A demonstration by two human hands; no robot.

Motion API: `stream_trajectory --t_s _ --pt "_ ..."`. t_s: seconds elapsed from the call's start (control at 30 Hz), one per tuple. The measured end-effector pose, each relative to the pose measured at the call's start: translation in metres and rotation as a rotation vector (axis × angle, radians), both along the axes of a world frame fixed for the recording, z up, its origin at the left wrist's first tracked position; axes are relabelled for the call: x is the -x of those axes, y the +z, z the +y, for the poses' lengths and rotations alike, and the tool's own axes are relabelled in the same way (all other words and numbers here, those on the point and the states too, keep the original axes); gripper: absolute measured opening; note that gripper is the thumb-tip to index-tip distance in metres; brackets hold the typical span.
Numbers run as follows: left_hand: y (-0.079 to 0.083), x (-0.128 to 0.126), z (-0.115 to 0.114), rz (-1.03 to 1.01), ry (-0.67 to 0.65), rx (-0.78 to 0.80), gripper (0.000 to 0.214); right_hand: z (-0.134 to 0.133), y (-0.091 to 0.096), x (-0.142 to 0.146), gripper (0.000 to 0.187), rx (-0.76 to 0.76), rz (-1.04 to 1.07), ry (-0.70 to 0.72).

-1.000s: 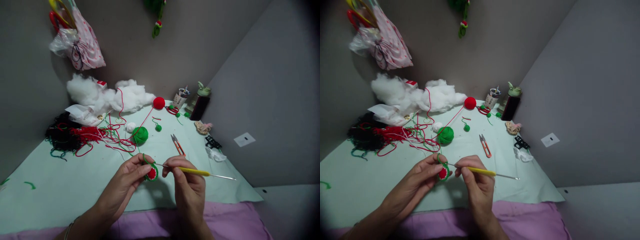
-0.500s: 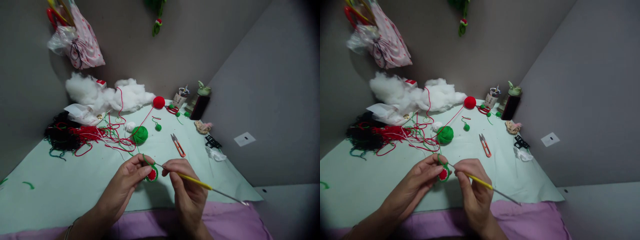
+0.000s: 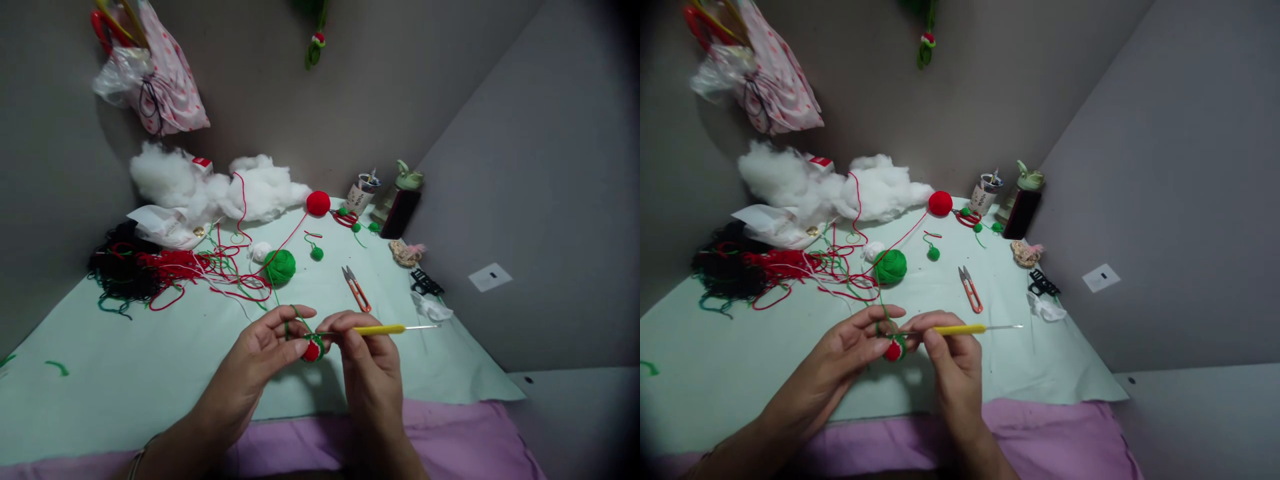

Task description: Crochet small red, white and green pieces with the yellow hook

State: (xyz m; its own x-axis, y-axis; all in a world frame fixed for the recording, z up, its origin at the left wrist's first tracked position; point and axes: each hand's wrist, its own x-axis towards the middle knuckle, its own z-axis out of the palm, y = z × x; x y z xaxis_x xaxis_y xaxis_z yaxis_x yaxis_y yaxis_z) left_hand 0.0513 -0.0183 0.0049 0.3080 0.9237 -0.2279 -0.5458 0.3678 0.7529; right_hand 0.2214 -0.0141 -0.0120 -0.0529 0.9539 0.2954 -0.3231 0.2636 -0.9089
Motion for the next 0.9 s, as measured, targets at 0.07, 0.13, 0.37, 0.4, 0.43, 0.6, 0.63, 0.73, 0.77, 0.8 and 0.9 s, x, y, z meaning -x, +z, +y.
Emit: stream_trajectory --t_s 0.07,0.13,0.37,0.4,0.43,0.6,0.63,0.73,0.77,0.8,0.9 --pt "0.0 0.0 0.0 0.008 0.009 -0.008 0.033 0.0 0.001 -0.002 0.016 0.016 0.017 0.02" --pt "0.0 0.0 0.0 0.024 0.026 -0.016 0.032 0.0 0.003 -0.003 0.016 0.011 0.013 0.035" --pt "-0.002 0.0 -0.003 0.145 0.123 -0.066 0.03 -0.009 0.008 -0.004 0.022 -0.12 -0.185 -0.037" --pt "-0.002 0.0 -0.004 0.184 0.138 -0.084 0.03 -0.011 0.008 -0.004 0.023 -0.146 -0.218 -0.045" --pt "-0.002 0.001 -0.004 0.228 0.15 -0.104 0.029 -0.012 0.008 -0.004 0.025 -0.172 -0.249 -0.053" --pt "-0.002 0.0 -0.003 0.408 0.199 -0.179 0.032 -0.014 0.008 -0.002 0.03 -0.396 -0.419 -0.118" --pt "-0.003 0.0 -0.003 0.421 0.212 -0.197 0.033 -0.014 0.008 -0.002 0.032 -0.432 -0.45 -0.129" --pt "-0.005 0.001 -0.004 0.461 0.245 -0.248 0.037 -0.013 0.009 -0.001 0.032 -0.468 -0.508 -0.139" --pt "-0.005 0.001 -0.004 0.481 0.257 -0.264 0.036 -0.013 0.01 -0.001 0.031 -0.473 -0.519 -0.139" --pt "-0.004 0.002 -0.004 0.504 0.279 -0.281 0.036 -0.012 0.011 -0.001 0.03 -0.48 -0.531 -0.14" --pt "0.002 0.001 -0.005 0.597 0.368 -0.31 0.028 -0.01 0.013 0.001 0.031 -0.518 -0.585 -0.153"
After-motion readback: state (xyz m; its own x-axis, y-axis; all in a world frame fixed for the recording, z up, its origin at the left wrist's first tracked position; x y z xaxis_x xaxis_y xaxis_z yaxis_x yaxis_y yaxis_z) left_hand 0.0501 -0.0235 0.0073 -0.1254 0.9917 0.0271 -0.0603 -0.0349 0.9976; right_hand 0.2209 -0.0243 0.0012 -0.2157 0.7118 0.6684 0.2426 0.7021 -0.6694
